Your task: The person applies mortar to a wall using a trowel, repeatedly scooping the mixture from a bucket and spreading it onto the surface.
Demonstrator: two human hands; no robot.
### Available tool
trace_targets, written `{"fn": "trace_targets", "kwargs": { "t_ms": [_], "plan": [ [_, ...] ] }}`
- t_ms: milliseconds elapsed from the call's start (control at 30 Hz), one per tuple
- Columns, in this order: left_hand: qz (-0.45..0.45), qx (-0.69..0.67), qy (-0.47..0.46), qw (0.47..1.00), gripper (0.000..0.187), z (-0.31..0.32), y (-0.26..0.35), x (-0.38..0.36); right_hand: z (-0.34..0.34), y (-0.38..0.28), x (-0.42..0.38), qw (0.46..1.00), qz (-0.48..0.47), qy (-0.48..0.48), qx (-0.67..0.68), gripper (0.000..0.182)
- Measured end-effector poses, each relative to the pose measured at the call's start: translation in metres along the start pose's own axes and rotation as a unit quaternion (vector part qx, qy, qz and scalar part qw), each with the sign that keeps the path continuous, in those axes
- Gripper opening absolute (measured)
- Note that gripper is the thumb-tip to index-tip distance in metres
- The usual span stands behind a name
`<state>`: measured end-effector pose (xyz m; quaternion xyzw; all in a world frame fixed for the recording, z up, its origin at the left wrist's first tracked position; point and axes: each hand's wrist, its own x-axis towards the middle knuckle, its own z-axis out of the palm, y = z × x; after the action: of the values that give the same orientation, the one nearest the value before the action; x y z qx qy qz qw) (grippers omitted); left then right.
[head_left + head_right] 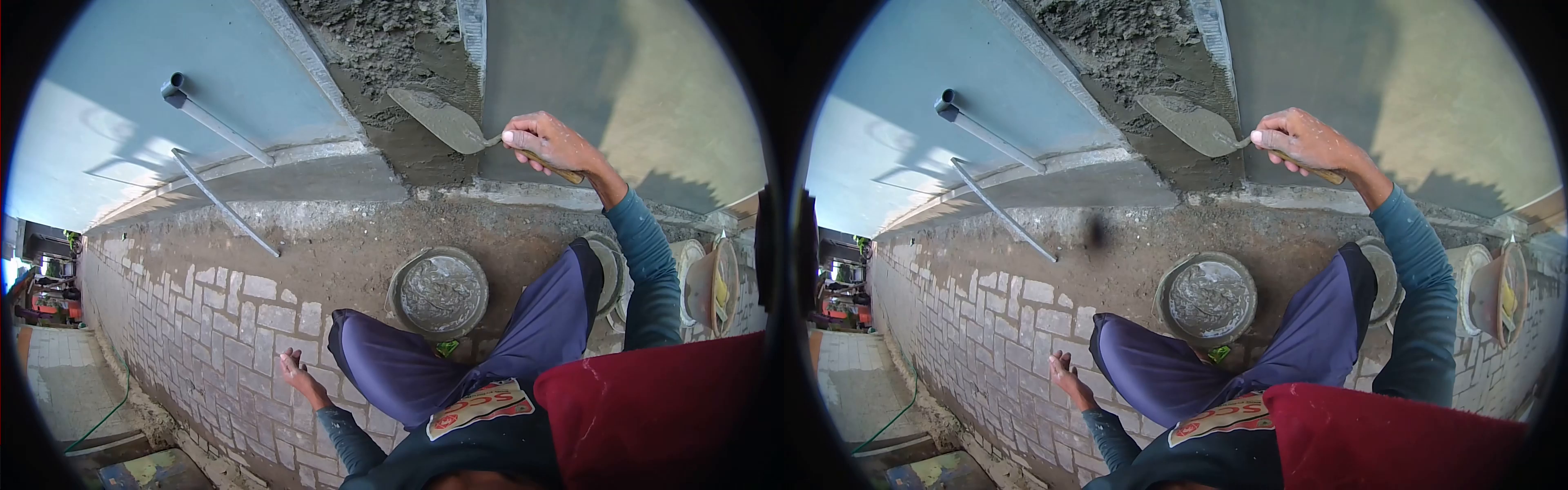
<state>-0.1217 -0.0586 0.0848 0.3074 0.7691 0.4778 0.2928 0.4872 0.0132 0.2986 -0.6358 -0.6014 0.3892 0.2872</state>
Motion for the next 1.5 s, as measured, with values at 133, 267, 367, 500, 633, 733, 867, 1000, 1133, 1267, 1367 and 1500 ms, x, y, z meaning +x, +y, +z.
{"fn": "trace_targets", "kwargs": {
  "t_ms": [133,267,367,500,633,733,867,1000,1133,1267,1367,1500],
  "plan": [
    [-0.013,-0.009,-0.016,1.000,0.049,0.012,-0.002,-0.003,-0.006,-0.011,-0.013,0.999,0.016,0.030,-0.026,0.035],
    [-0.026,-0.018,-0.024,0.999,0.048,0.017,-0.009,-0.003,-0.007,-0.014,-0.017,0.998,0.019,0.035,-0.046,0.035],
    [-0.043,-0.034,-0.028,0.998,0.047,0.015,-0.015,-0.004,-0.007,-0.020,-0.022,0.996,0.024,0.050,-0.069,0.035],
    [-0.045,-0.046,-0.032,0.997,0.048,0.011,-0.028,0.000,-0.013,-0.032,-0.035,0.993,0.034,0.072,-0.090,0.034],
    [-0.056,-0.053,-0.036,0.996,0.050,0.011,-0.036,0.006,-0.023,-0.046,-0.046,0.989,0.030,0.104,-0.102,0.033],
    [-0.063,-0.051,-0.040,0.996,0.052,0.013,-0.039,0.005,-0.027,-0.059,-0.054,0.983,0.020,0.132,-0.127,0.032],
    [-0.068,-0.068,-0.049,0.994,0.050,0.022,-0.046,0.002,-0.013,-0.063,-0.068,0.958,-0.039,0.187,-0.215,0.031],
    [-0.081,-0.061,-0.068,0.993,0.051,0.029,-0.043,-0.007,0.026,-0.067,-0.076,0.973,-0.048,0.117,-0.193,0.036],
    [-0.083,-0.059,-0.078,0.992,0.051,0.031,-0.042,-0.011,0.064,-0.055,-0.061,0.981,-0.081,0.029,-0.174,0.039],
    [-0.072,-0.053,-0.094,0.991,0.059,0.028,-0.036,-0.015,0.096,-0.057,-0.041,0.981,-0.132,-0.085,-0.113,0.038],
    [-0.079,-0.063,-0.098,0.990,0.053,0.025,-0.046,-0.013,0.111,-0.052,-0.036,0.980,-0.089,-0.172,-0.041,0.038],
    [-0.076,-0.089,-0.214,0.970,0.049,0.024,-0.080,-0.007,0.140,-0.001,-0.028,0.929,0.066,-0.356,0.076,0.042]
  ]
}}
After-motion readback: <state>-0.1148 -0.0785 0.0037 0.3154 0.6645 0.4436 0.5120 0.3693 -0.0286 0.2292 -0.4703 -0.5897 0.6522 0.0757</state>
